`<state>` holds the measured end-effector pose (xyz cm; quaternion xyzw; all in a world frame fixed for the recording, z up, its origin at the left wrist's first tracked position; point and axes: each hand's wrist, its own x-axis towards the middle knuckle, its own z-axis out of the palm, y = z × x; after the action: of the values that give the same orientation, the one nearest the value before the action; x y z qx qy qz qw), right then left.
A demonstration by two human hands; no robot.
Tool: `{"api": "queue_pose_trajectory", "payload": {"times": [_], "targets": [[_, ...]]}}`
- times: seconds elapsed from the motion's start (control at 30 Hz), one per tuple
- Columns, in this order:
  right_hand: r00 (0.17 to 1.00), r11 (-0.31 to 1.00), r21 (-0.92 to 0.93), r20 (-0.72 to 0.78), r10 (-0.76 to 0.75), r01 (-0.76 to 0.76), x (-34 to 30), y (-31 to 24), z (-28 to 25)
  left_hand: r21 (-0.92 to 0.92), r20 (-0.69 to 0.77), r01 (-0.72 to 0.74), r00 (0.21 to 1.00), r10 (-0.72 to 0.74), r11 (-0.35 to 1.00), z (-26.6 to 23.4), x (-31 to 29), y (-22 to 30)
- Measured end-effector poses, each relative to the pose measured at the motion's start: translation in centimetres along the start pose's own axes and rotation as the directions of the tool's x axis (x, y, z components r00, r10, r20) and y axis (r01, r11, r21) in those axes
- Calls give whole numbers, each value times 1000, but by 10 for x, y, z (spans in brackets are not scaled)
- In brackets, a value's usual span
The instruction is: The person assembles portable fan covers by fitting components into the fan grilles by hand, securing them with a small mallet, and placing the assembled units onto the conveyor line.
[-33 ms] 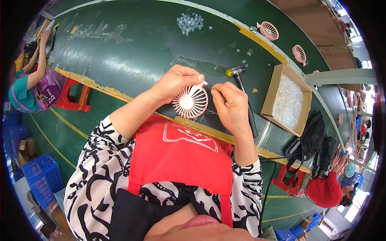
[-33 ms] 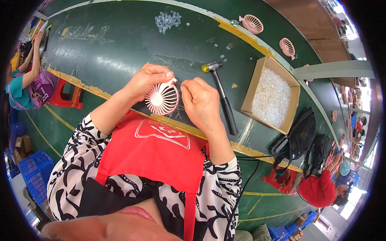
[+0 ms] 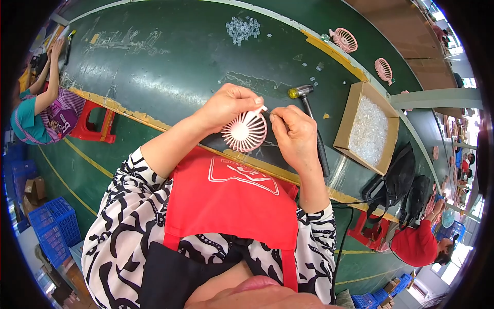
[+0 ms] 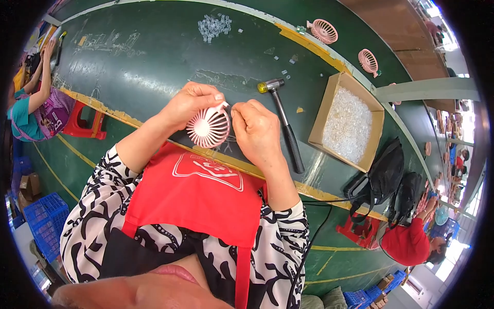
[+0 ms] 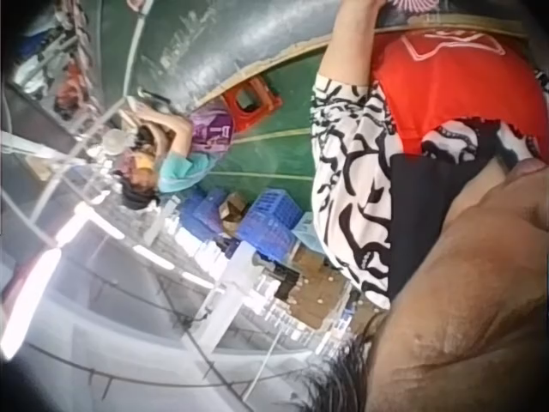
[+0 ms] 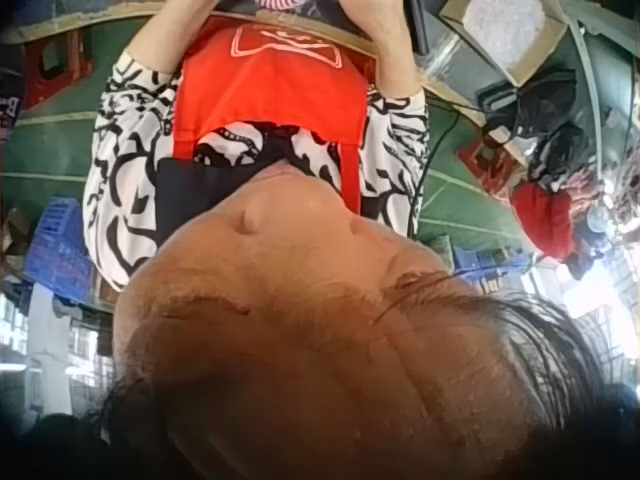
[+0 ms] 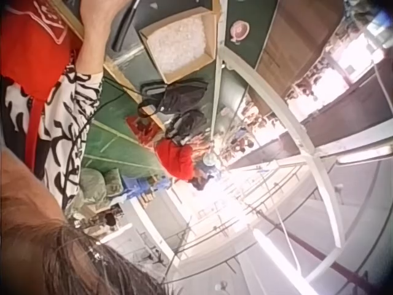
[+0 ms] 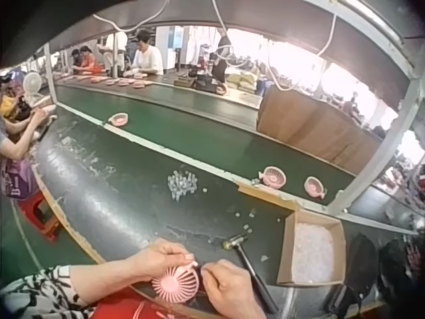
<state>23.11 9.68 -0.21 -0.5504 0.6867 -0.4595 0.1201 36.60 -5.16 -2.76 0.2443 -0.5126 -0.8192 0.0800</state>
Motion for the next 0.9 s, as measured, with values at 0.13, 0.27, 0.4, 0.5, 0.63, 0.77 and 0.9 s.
{"api": "queue_pose_trajectory", "payload": {"times": [0.13, 0.27, 0.4, 0.5, 0.63, 0.77, 0.9], "targets": [[997, 997, 10, -5, 77, -77, -3, 10, 0, 103, 4, 79, 997, -80, 991, 7, 16, -1], [986, 960, -261, -154, 57, -96, -5, 30, -9, 359, -45, 55, 998, -41, 932, -1, 47, 5], [982, 696, -694, -153, 108, -184, -22, 47, -20, 711, -65, -94, 978, 198, 697, -5, 52, 11], [975, 728, -648, -136, 178, -224, -30, 63, -25, 847, -50, -175, 914, 403, 502, 0, 29, 8], [977, 882, -422, -121, 174, -209, -27, 49, -29, 940, 64, -252, 791, 608, 229, 6, -5, -10], [984, 968, -240, -175, 27, -70, -3, 14, -18, 967, -24, -134, 794, 607, 215, 5, -11, -17], [993, 972, -231, -114, 15, -41, 1, 7, -5, 967, -63, -94, 810, 582, 236, 9, -14, -23]]}}
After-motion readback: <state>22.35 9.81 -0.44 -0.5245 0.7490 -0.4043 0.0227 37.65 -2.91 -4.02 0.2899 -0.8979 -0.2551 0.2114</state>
